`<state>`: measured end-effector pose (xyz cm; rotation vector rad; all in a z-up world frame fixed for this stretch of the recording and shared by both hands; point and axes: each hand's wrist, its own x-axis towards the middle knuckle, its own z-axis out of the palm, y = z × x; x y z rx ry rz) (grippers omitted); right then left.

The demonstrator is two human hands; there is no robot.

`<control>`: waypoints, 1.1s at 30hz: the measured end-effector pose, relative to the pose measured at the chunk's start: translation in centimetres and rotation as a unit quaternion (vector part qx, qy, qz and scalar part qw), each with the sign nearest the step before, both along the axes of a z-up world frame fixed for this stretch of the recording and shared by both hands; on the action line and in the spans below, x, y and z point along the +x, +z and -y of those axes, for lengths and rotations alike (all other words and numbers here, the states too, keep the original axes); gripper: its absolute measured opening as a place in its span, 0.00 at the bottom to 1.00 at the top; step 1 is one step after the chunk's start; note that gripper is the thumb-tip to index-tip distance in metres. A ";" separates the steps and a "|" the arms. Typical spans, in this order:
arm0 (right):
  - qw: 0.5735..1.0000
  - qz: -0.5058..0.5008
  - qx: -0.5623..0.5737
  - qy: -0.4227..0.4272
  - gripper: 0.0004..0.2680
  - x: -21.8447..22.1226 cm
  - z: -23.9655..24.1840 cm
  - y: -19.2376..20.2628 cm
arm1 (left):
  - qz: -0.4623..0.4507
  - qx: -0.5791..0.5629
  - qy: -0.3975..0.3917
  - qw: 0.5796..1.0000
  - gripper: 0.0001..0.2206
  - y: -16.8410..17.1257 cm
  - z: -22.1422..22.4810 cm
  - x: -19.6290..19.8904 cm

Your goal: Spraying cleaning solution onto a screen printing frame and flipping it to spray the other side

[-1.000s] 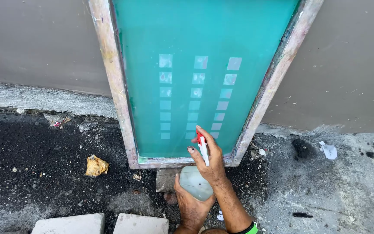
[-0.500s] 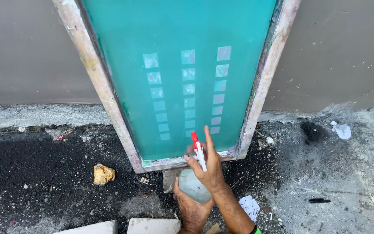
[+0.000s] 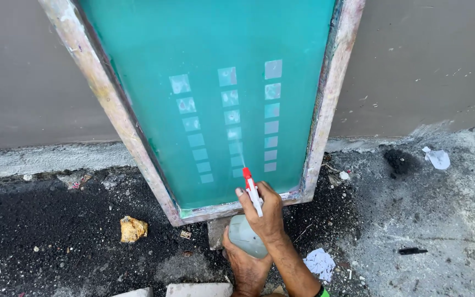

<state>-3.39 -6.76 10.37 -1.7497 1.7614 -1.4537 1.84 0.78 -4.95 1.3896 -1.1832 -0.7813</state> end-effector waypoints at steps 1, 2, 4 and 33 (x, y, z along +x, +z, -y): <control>0.999 0.025 -0.004 -0.019 0.12 0.0 -0.1 0.0 | 0.007 -0.013 -0.001 1.000 0.60 0.2 0.3 0.0; 0.998 0.049 -0.006 -0.039 0.14 0.0 -0.3 0.0 | 0.013 -0.024 -0.002 1.000 0.59 0.3 0.3 0.0; 0.999 0.049 0.007 -0.004 0.11 -0.6 -0.1 0.6 | 0.015 -0.003 -0.006 1.000 0.60 0.9 0.3 0.0; 1.000 -0.004 0.008 -0.013 0.11 -0.8 -0.6 -0.6 | -0.030 0.030 -0.031 0.999 0.60 0.7 -0.9 -0.2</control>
